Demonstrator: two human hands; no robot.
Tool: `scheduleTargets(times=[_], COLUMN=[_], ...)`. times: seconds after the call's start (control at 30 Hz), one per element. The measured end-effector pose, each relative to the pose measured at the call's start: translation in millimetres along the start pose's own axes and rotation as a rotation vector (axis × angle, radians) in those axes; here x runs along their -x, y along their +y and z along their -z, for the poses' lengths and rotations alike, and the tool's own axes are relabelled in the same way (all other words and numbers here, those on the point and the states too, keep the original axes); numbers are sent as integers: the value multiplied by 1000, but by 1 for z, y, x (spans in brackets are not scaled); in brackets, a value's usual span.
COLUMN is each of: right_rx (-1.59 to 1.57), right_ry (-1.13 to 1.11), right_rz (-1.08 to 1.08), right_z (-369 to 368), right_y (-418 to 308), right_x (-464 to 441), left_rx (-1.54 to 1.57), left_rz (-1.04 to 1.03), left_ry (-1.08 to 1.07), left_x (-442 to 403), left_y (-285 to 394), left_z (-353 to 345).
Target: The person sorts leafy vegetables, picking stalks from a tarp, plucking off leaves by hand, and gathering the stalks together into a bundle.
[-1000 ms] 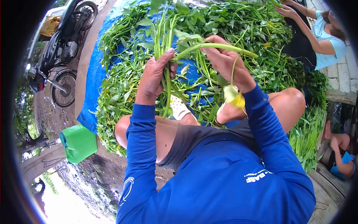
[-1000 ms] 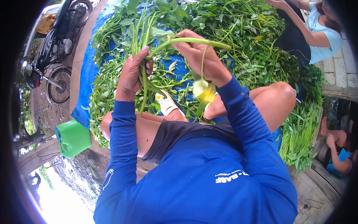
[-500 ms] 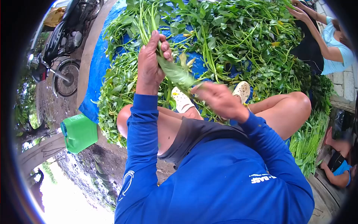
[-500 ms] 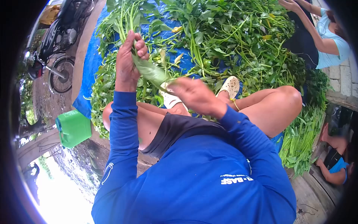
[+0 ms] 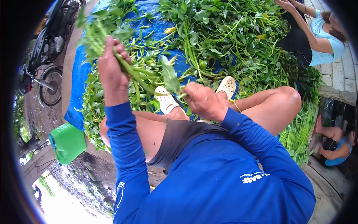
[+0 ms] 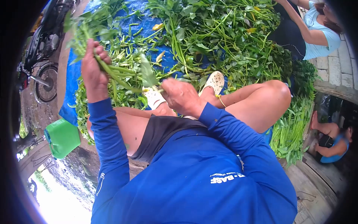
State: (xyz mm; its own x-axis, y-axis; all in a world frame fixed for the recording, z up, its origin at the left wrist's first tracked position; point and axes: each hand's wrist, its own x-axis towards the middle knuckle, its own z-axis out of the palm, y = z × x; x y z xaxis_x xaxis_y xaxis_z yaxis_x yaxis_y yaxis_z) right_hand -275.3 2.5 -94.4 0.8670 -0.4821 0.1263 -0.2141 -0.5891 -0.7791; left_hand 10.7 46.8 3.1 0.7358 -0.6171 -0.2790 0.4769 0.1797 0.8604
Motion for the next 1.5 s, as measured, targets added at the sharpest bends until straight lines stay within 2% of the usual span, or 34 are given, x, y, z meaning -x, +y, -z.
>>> scheduleTargets(times=[0.07, 0.1, 0.17, 0.2, 0.27, 0.3, 0.4, 0.5, 0.6, 0.63, 0.73, 0.77, 0.8, 0.9, 1.0, 1.07, 1.13, 1.23, 1.33, 1.4, 1.5], right_rx=[64, 303, 475, 277, 58, 132, 310, 421, 410, 372, 13, -10, -434, -696, -811, -994, -1069, -1045, -946, -906, -926], right_ry=[-462, -624, -901, -589, -119, 9, 161, 138, 22, 52, 132, 181, 233, 360, 247, 220, 220, 250, 324, 383, 426], right_rz=[-236, -260, -363, -279, -442, -458, -602, -695, -704, -689, -844, -861, -918, -969, -866, -693, -686, -631, -487, -470, -332], right_z=[-26, -22, -25, -52, -62, -71, -74, -82, -76, -73, -60, -55, -42, 1, 41, 73, 92, 109, 108, 103, 97], right_y=[40, 40, 72, 120, 155, 183, 208, 223, 236, 237, 235, 233, 227, 178, 168, 132, 112, 69, 34, 15, -14], right_x=[24, 32, 18, 10, -37, -58, -109, -132, -138, -135, -135, -136, -132, -123, -114, -110, -103, -88, -69, -61, -55], left_rx=[56, 86, 107, 119, 107, 92, 64, 15, 12, 4, 29, 25, 21, 18, 5, -16, -41, -95, -121, -147, -117], left_rz=[-29, -49, -34, -30, -17, -12, 13, 18, 27, 29, 30, 24, 26, 41, 74, 68, 53, 64, 60, 40, 36], left_ry=[-64, -98, -77, -66, -91, -89, -71, 10, 37, 48, 56, 54, 47, -1, -8, -18, -31, -77, -99, -114, -154], left_x=[-8, -11, -7, -4, 2, 6, 13, 17, 12, 10, 5, 5, 6, 7, 11, 12, 16, 20, 25, 29, 36], left_y=[14, 18, 20, 20, 18, 19, 16, 16, 17, 18, 20, 20, 20, 16, 15, 10, 4, -4, -14, -21, -36], left_z=[16, 19, 16, 14, 9, 2, -8, -20, -18, -18, -20, -20, -21, -20, -22, -21, -25, -25, -25, -28, -31])
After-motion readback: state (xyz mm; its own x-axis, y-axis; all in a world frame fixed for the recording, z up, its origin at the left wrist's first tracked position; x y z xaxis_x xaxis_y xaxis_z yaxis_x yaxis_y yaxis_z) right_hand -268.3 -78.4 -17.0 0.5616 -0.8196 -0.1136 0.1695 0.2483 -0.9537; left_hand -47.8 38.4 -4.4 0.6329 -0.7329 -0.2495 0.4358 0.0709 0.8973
